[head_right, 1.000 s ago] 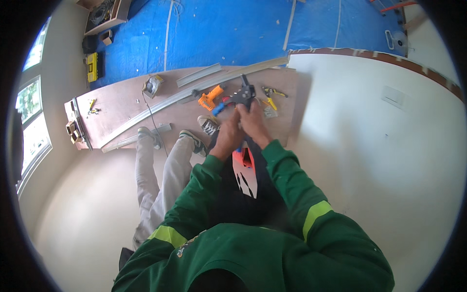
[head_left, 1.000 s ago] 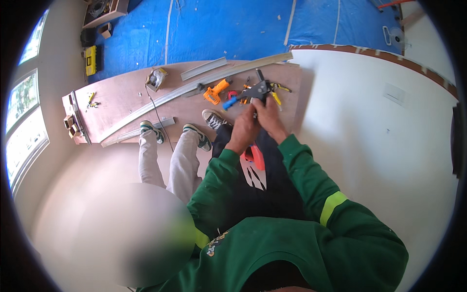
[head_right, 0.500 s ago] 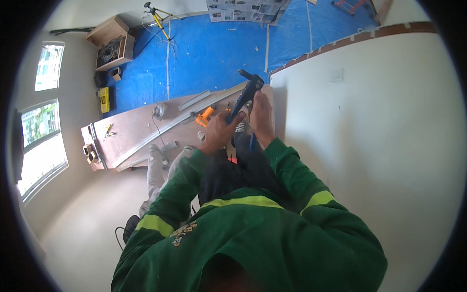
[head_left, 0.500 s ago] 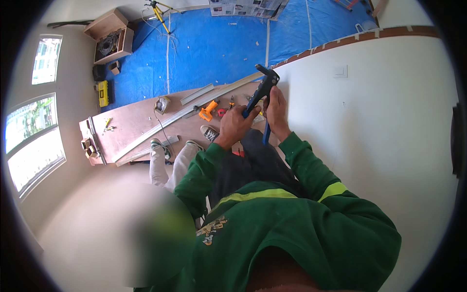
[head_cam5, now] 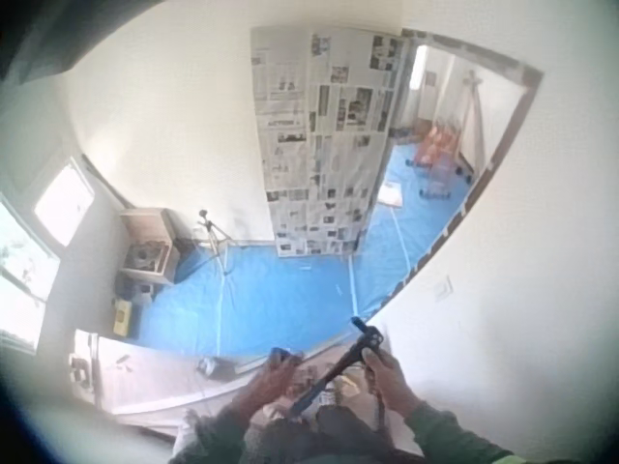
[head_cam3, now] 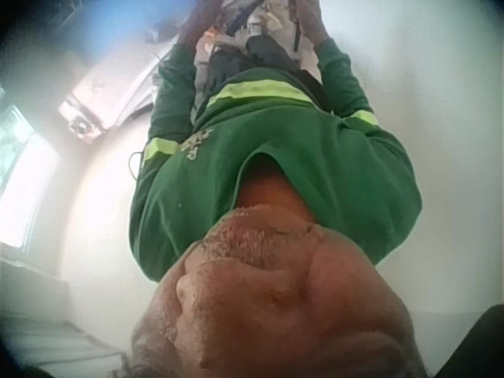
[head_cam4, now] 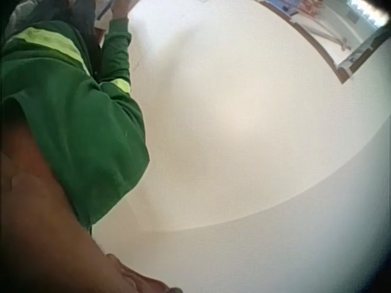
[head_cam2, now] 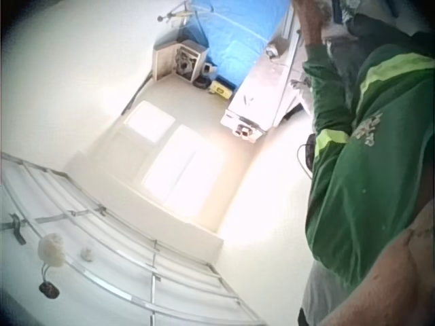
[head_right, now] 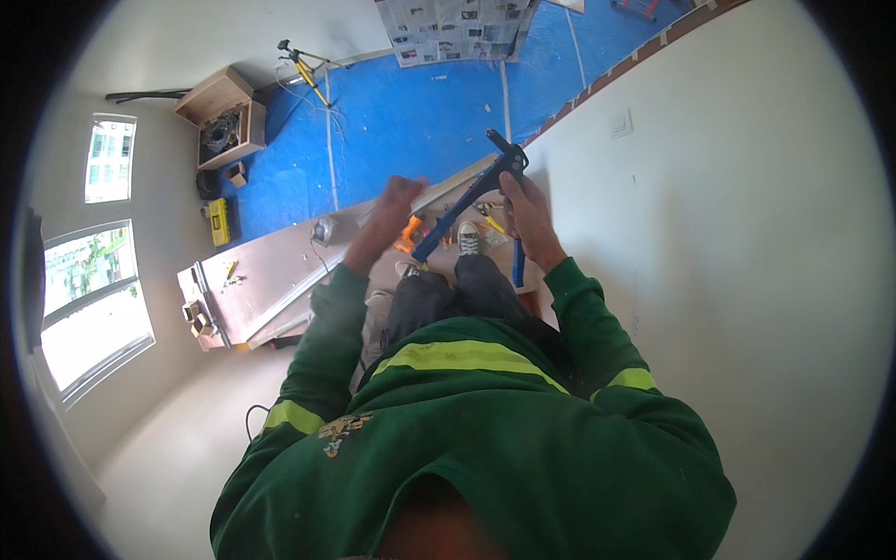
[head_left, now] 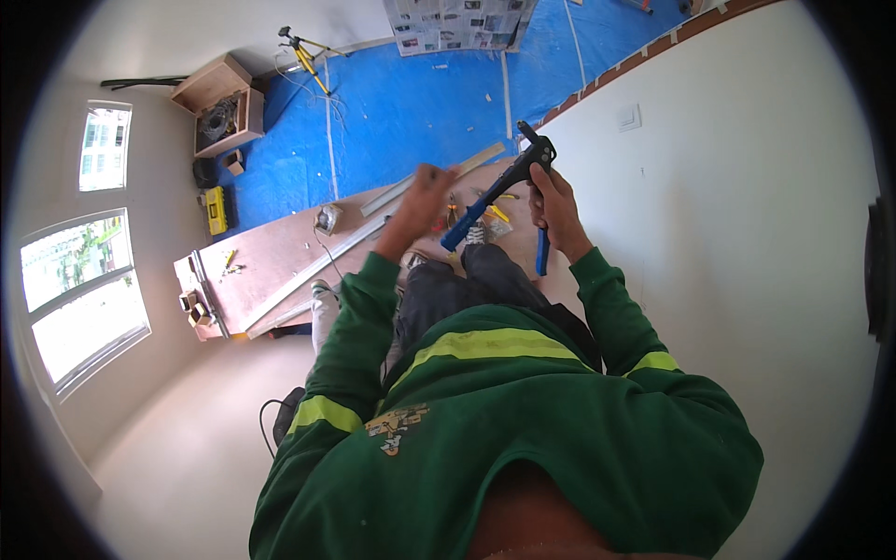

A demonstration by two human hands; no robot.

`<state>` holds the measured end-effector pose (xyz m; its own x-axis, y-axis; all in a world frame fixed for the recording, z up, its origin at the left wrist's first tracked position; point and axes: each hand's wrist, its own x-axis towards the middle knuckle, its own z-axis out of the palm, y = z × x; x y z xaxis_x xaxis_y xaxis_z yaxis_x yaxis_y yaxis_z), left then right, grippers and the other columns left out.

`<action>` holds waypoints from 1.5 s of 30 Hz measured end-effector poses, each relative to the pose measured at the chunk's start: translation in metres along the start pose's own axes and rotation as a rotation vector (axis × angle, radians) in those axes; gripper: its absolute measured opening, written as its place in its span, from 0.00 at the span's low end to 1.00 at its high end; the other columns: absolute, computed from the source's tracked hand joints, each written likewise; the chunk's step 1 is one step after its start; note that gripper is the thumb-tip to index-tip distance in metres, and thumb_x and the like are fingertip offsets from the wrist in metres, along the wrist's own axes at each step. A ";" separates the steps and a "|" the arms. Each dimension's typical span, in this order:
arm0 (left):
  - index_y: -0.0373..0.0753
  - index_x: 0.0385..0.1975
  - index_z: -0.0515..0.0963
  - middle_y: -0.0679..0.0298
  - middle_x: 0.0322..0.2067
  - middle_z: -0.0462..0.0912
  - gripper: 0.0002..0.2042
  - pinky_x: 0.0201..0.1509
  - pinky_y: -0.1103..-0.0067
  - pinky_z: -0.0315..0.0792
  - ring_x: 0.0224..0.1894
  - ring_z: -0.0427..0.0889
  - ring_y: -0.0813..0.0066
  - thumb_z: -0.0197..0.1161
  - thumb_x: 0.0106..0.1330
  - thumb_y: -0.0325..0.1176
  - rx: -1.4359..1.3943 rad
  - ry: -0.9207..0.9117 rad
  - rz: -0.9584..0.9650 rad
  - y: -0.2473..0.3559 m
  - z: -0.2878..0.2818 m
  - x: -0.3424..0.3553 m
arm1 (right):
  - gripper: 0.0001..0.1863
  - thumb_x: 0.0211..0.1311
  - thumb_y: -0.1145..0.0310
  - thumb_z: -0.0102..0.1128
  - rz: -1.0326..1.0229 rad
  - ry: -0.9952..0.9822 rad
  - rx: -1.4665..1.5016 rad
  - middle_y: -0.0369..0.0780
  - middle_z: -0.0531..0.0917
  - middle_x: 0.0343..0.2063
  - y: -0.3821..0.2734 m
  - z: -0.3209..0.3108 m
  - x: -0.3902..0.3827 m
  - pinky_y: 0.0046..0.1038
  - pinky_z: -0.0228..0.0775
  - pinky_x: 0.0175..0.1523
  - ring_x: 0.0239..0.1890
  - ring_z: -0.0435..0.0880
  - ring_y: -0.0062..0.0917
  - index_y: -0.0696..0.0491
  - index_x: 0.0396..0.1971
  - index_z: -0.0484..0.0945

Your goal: The person uses a cordless drill to fasten metal ceiling tracks to the ceiling, then switches to a manual rivet gun to secure additional points, and later uses a corded drill to continue fastening. The work occurs in a room with blue floor protection and construction materials.

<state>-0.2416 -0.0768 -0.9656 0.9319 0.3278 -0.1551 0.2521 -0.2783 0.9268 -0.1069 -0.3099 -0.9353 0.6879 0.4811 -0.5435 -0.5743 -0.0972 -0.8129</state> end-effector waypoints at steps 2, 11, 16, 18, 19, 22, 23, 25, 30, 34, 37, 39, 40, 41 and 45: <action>0.28 0.56 0.75 0.61 0.39 0.76 0.20 0.48 0.77 0.74 0.40 0.77 0.76 0.59 0.80 0.42 -0.495 0.040 -0.371 -0.005 -0.044 0.001 | 0.18 0.78 0.50 0.62 -0.057 0.006 -0.050 0.25 0.64 0.15 -0.014 0.008 -0.007 0.20 0.48 0.17 0.12 0.59 0.09 0.50 0.37 0.73; 0.33 0.59 0.79 0.62 0.46 0.86 0.14 0.53 0.78 0.74 0.50 0.82 0.77 0.60 0.81 0.34 -0.808 0.218 0.089 0.115 -0.123 0.014 | 0.18 0.79 0.50 0.61 -0.174 -0.290 0.083 0.25 0.66 0.18 -0.079 0.096 -0.028 0.19 0.52 0.19 0.15 0.60 0.09 0.51 0.39 0.74; 0.34 0.64 0.78 0.61 0.47 0.87 0.17 0.48 0.82 0.72 0.42 0.78 0.84 0.61 0.81 0.35 -0.918 0.250 0.284 0.160 -0.149 0.023 | 0.20 0.78 0.48 0.62 -0.285 -0.409 -0.037 0.25 0.68 0.19 -0.110 0.131 -0.042 0.19 0.55 0.20 0.16 0.63 0.09 0.52 0.45 0.78; 0.34 0.65 0.77 0.61 0.47 0.87 0.18 0.47 0.83 0.71 0.40 0.77 0.84 0.61 0.81 0.34 -0.821 0.264 0.279 0.170 -0.153 0.025 | 0.21 0.78 0.48 0.62 -0.319 -0.433 -0.057 0.25 0.68 0.18 -0.118 0.139 -0.047 0.19 0.56 0.20 0.16 0.63 0.09 0.53 0.48 0.79; 0.34 0.66 0.76 0.61 0.47 0.87 0.18 0.46 0.84 0.71 0.38 0.76 0.85 0.61 0.81 0.34 -0.795 0.245 0.326 0.174 -0.156 0.026 | 0.21 0.78 0.48 0.62 -0.326 -0.453 -0.067 0.25 0.68 0.18 -0.121 0.141 -0.049 0.19 0.56 0.20 0.16 0.63 0.09 0.54 0.49 0.79; 0.34 0.61 0.77 0.59 0.47 0.87 0.15 0.46 0.83 0.74 0.39 0.79 0.84 0.61 0.81 0.34 -0.782 0.259 0.346 0.181 -0.161 0.029 | 0.18 0.80 0.49 0.59 -0.362 -0.469 -0.080 0.23 0.62 0.17 -0.130 0.144 -0.054 0.17 0.52 0.20 0.15 0.58 0.07 0.50 0.44 0.76; 0.35 0.58 0.77 0.59 0.46 0.87 0.13 0.47 0.83 0.75 0.40 0.80 0.83 0.61 0.81 0.33 -0.795 0.231 0.365 0.182 -0.163 0.030 | 0.18 0.80 0.48 0.59 -0.371 -0.476 -0.078 0.23 0.62 0.17 -0.132 0.144 -0.055 0.17 0.52 0.20 0.15 0.58 0.07 0.50 0.44 0.76; 0.37 0.53 0.78 0.58 0.46 0.87 0.08 0.47 0.82 0.77 0.40 0.82 0.81 0.60 0.81 0.32 -0.826 0.242 0.310 0.184 -0.164 0.031 | 0.18 0.80 0.48 0.59 -0.366 -0.462 -0.070 0.23 0.63 0.18 -0.136 0.144 -0.055 0.17 0.52 0.20 0.16 0.58 0.07 0.50 0.45 0.76; 0.43 0.49 0.77 0.60 0.51 0.84 0.04 0.50 0.82 0.79 0.43 0.83 0.78 0.59 0.82 0.32 -0.948 0.165 0.360 0.193 -0.156 0.030 | 0.18 0.80 0.48 0.60 -0.384 -0.445 -0.087 0.23 0.63 0.18 -0.141 0.146 -0.055 0.18 0.52 0.20 0.16 0.59 0.07 0.49 0.45 0.76; 0.44 0.50 0.78 0.65 0.54 0.81 0.05 0.54 0.80 0.77 0.47 0.82 0.77 0.61 0.81 0.36 -1.145 0.113 0.353 0.195 -0.153 0.034 | 0.18 0.79 0.48 0.60 -0.371 -0.442 -0.084 0.23 0.63 0.18 -0.142 0.148 -0.055 0.18 0.53 0.21 0.16 0.59 0.07 0.49 0.45 0.76; 0.45 0.49 0.79 0.67 0.49 0.83 0.07 0.56 0.79 0.76 0.50 0.81 0.77 0.62 0.80 0.38 -1.279 -0.102 0.448 0.191 -0.157 0.038 | 0.19 0.79 0.47 0.60 -0.366 -0.448 -0.087 0.23 0.64 0.18 -0.141 0.151 -0.054 0.18 0.53 0.21 0.16 0.59 0.07 0.50 0.45 0.77; 0.44 0.47 0.79 0.67 0.46 0.83 0.07 0.54 0.78 0.77 0.48 0.82 0.77 0.62 0.80 0.39 -1.281 -0.005 0.428 0.189 -0.159 0.038 | 0.19 0.79 0.47 0.60 -0.371 -0.447 -0.097 0.23 0.64 0.18 -0.141 0.153 -0.054 0.18 0.53 0.21 0.16 0.59 0.07 0.50 0.46 0.77; 0.44 0.47 0.79 0.67 0.44 0.84 0.07 0.54 0.78 0.77 0.47 0.82 0.77 0.62 0.80 0.39 -1.271 0.037 0.418 0.189 -0.159 0.037 | 0.20 0.79 0.47 0.61 -0.376 -0.442 -0.106 0.23 0.64 0.18 -0.140 0.154 -0.054 0.18 0.53 0.21 0.16 0.59 0.07 0.50 0.46 0.77; 0.43 0.46 0.79 0.67 0.43 0.84 0.07 0.54 0.78 0.78 0.47 0.82 0.77 0.62 0.80 0.38 -1.228 0.091 0.419 0.189 -0.159 0.036 | 0.20 0.79 0.47 0.61 -0.370 -0.422 -0.124 0.23 0.64 0.18 -0.140 0.155 -0.054 0.18 0.53 0.21 0.16 0.59 0.07 0.50 0.46 0.78; 0.41 0.45 0.79 0.67 0.41 0.84 0.07 0.55 0.77 0.80 0.45 0.84 0.76 0.64 0.79 0.37 -1.075 0.237 0.435 0.199 -0.149 0.029 | 0.20 0.79 0.47 0.61 -0.384 -0.441 -0.123 0.23 0.64 0.18 -0.139 0.157 -0.053 0.18 0.53 0.21 0.16 0.59 0.07 0.50 0.45 0.77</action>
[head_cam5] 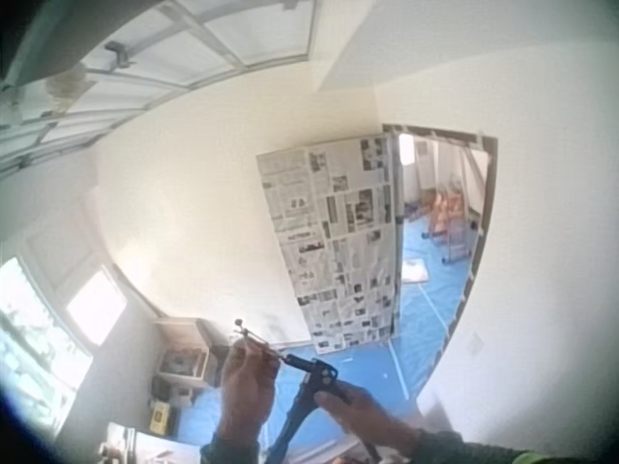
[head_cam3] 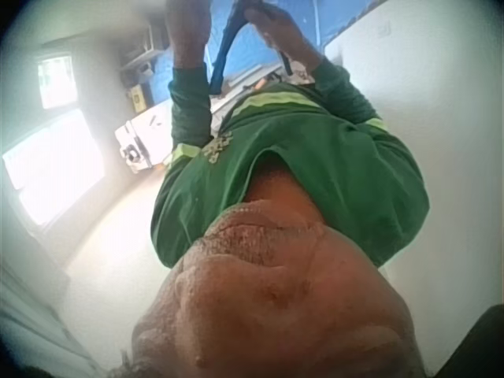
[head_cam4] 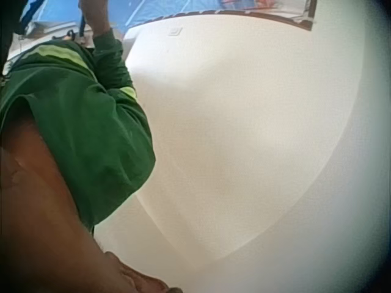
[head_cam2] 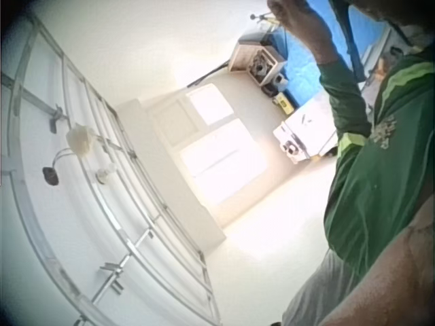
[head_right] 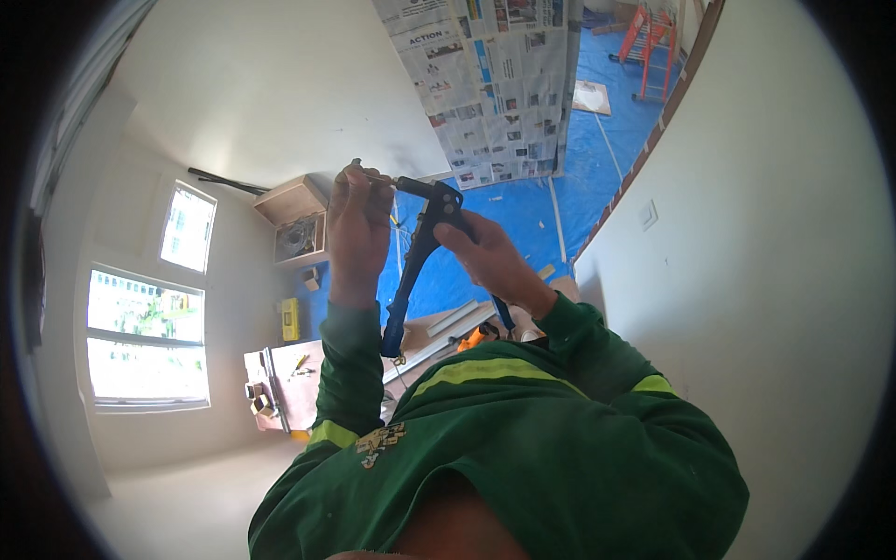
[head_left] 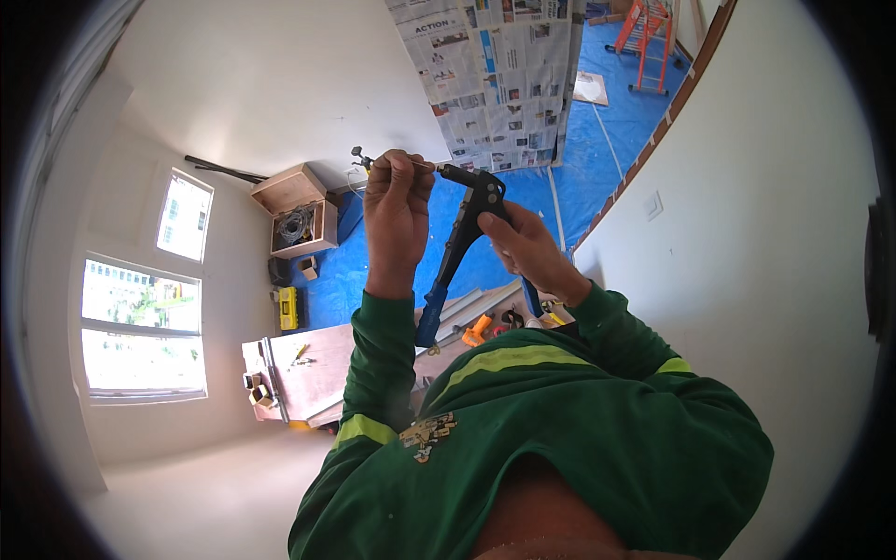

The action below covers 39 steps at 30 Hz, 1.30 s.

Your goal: The person uses a cordless drill to fasten metal ceiling tracks to the ceiling, then switches to a manual rivet gun to secure additional points, and later uses a corded drill to continue fastening. The work occurs in a room with blue floor protection and construction materials.

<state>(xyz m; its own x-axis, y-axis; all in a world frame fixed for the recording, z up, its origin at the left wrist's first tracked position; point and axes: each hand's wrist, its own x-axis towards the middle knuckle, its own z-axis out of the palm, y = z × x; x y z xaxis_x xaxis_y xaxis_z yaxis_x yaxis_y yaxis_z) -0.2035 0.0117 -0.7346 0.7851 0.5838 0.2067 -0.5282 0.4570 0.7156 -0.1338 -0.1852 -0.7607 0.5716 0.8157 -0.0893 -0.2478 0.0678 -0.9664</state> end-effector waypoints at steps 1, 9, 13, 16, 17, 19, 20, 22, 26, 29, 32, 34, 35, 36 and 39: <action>0.41 0.45 0.79 0.66 0.41 0.84 0.07 0.56 0.77 0.80 0.45 0.84 0.76 0.64 0.79 0.36 0.028 0.008 0.024 -0.001 0.004 -0.002 | 0.20 0.79 0.47 0.61 0.004 -0.008 0.013 0.23 0.64 0.18 0.000 0.000 0.000 0.18 0.53 0.21 0.16 0.59 0.07 0.50 0.45 0.77; 0.40 0.45 0.79 0.65 0.41 0.85 0.07 0.59 0.75 0.80 0.46 0.85 0.76 0.67 0.77 0.35 0.052 -0.001 0.071 0.000 0.016 -0.011 | 0.20 0.79 0.51 0.61 0.010 -0.060 0.053 0.24 0.68 0.19 0.003 -0.002 -0.001 0.18 0.54 0.20 0.17 0.63 0.08 0.54 0.51 0.79; 0.39 0.45 0.80 0.65 0.42 0.86 0.07 0.59 0.75 0.80 0.46 0.85 0.75 0.67 0.77 0.34 0.113 -0.023 0.076 0.002 0.020 -0.014 | 0.18 0.80 0.50 0.60 0.037 -0.075 0.098 0.23 0.64 0.19 0.006 -0.002 -0.003 0.18 0.53 0.20 0.16 0.60 0.07 0.51 0.46 0.77; 0.39 0.45 0.80 0.64 0.42 0.86 0.07 0.57 0.75 0.79 0.46 0.85 0.76 0.67 0.77 0.35 0.208 -0.010 0.028 0.006 0.025 -0.016 | 0.17 0.80 0.50 0.59 0.002 -0.043 0.091 0.23 0.62 0.19 0.009 -0.001 -0.005 0.17 0.53 0.20 0.16 0.59 0.07 0.50 0.44 0.75; 0.39 0.45 0.80 0.65 0.42 0.86 0.07 0.57 0.75 0.78 0.46 0.84 0.76 0.67 0.78 0.35 0.232 -0.018 0.028 0.007 0.026 -0.016 | 0.17 0.80 0.50 0.59 -0.007 -0.041 0.081 0.23 0.62 0.19 0.010 -0.001 -0.005 0.17 0.53 0.20 0.16 0.59 0.07 0.50 0.44 0.75; 0.39 0.44 0.80 0.65 0.41 0.86 0.07 0.56 0.76 0.77 0.46 0.84 0.77 0.66 0.78 0.35 0.257 -0.059 0.051 0.011 0.028 -0.015 | 0.17 0.80 0.50 0.59 -0.103 -0.016 -0.030 0.23 0.62 0.19 0.013 -0.002 -0.006 0.17 0.53 0.20 0.16 0.58 0.07 0.49 0.43 0.74; 0.40 0.44 0.79 0.65 0.41 0.85 0.07 0.57 0.75 0.77 0.46 0.83 0.77 0.65 0.79 0.35 0.270 -0.084 0.041 0.012 0.029 -0.015 | 0.17 0.80 0.50 0.59 -0.145 -0.009 -0.083 0.23 0.62 0.19 0.014 -0.003 -0.006 0.17 0.52 0.20 0.15 0.58 0.07 0.49 0.43 0.74; 0.40 0.44 0.78 0.66 0.40 0.82 0.06 0.58 0.74 0.77 0.47 0.83 0.76 0.63 0.80 0.35 0.287 -0.110 0.036 0.011 0.031 -0.016 | 0.19 0.80 0.48 0.59 -0.046 -0.050 0.080 0.24 0.65 0.19 0.017 -0.006 -0.007 0.19 0.55 0.21 0.16 0.61 0.08 0.52 0.46 0.76; 0.40 0.46 0.77 0.65 0.42 0.86 0.09 0.56 0.77 0.76 0.47 0.83 0.77 0.66 0.79 0.37 0.169 -0.094 0.029 -0.001 0.037 -0.023 | 0.22 0.79 0.46 0.59 0.024 -0.173 0.245 0.25 0.65 0.19 0.022 -0.013 -0.014 0.20 0.57 0.22 0.18 0.63 0.09 0.53 0.49 0.76; 0.40 0.47 0.76 0.63 0.45 0.85 0.09 0.58 0.75 0.76 0.50 0.84 0.74 0.65 0.79 0.38 0.178 -0.055 0.059 -0.010 0.038 -0.036 | 0.22 0.79 0.46 0.59 -0.031 -0.145 0.173 0.25 0.66 0.19 0.025 -0.019 -0.022 0.18 0.57 0.21 0.18 0.64 0.09 0.53 0.49 0.76; 0.39 0.48 0.75 0.61 0.49 0.84 0.09 0.59 0.72 0.77 0.53 0.84 0.69 0.62 0.81 0.37 0.294 0.030 0.133 -0.007 0.030 -0.048 | 0.21 0.79 0.47 0.60 -0.052 -0.078 0.047 0.25 0.66 0.19 0.025 -0.023 -0.026 0.17 0.57 0.21 0.18 0.64 0.08 0.52 0.49 0.76; 0.39 0.48 0.74 0.59 0.52 0.84 0.08 0.60 0.70 0.77 0.56 0.84 0.67 0.60 0.82 0.36 0.467 0.060 0.198 0.004 0.020 -0.058 | 0.20 0.79 0.48 0.61 -0.145 0.069 -0.011 0.25 0.67 0.19 0.024 -0.022 -0.025 0.17 0.56 0.20 0.17 0.64 0.08 0.51 0.48 0.76; 0.39 0.47 0.73 0.60 0.53 0.84 0.05 0.59 0.67 0.78 0.59 0.83 0.65 0.57 0.82 0.33 0.568 0.100 0.088 0.002 0.019 -0.063 | 0.19 0.79 0.49 0.61 -0.189 0.169 -0.036 0.25 0.68 0.19 0.024 -0.020 -0.023 0.17 0.55 0.20 0.17 0.64 0.07 0.51 0.48 0.76; 0.37 0.48 0.72 0.57 0.53 0.83 0.04 0.49 0.70 0.82 0.52 0.87 0.65 0.54 0.83 0.30 0.780 0.025 -0.048 -0.003 0.018 -0.068 | 0.18 0.79 0.49 0.61 -0.152 0.200 0.086 0.25 0.68 0.19 0.024 -0.017 -0.020 0.17 0.55 0.19 0.17 0.64 0.08 0.50 0.47 0.76; 0.34 0.47 0.71 0.53 0.49 0.84 0.04 0.34 0.75 0.80 0.36 0.90 0.66 0.52 0.82 0.28 0.894 -0.027 -0.127 -0.041 0.030 -0.092 | 0.16 0.79 0.51 0.61 -0.046 0.330 0.320 0.26 0.69 0.19 0.023 -0.006 -0.011 0.19 0.54 0.18 0.16 0.63 0.08 0.49 0.45 0.75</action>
<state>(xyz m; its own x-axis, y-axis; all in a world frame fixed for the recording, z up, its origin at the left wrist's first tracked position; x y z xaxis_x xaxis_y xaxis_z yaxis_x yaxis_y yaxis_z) -0.2448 -0.0811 -0.7625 0.8337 0.5433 0.0988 0.0019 -0.1817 0.9833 -0.1414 -0.1962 -0.7830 0.7935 0.5843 -0.1699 -0.4156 0.3165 -0.8527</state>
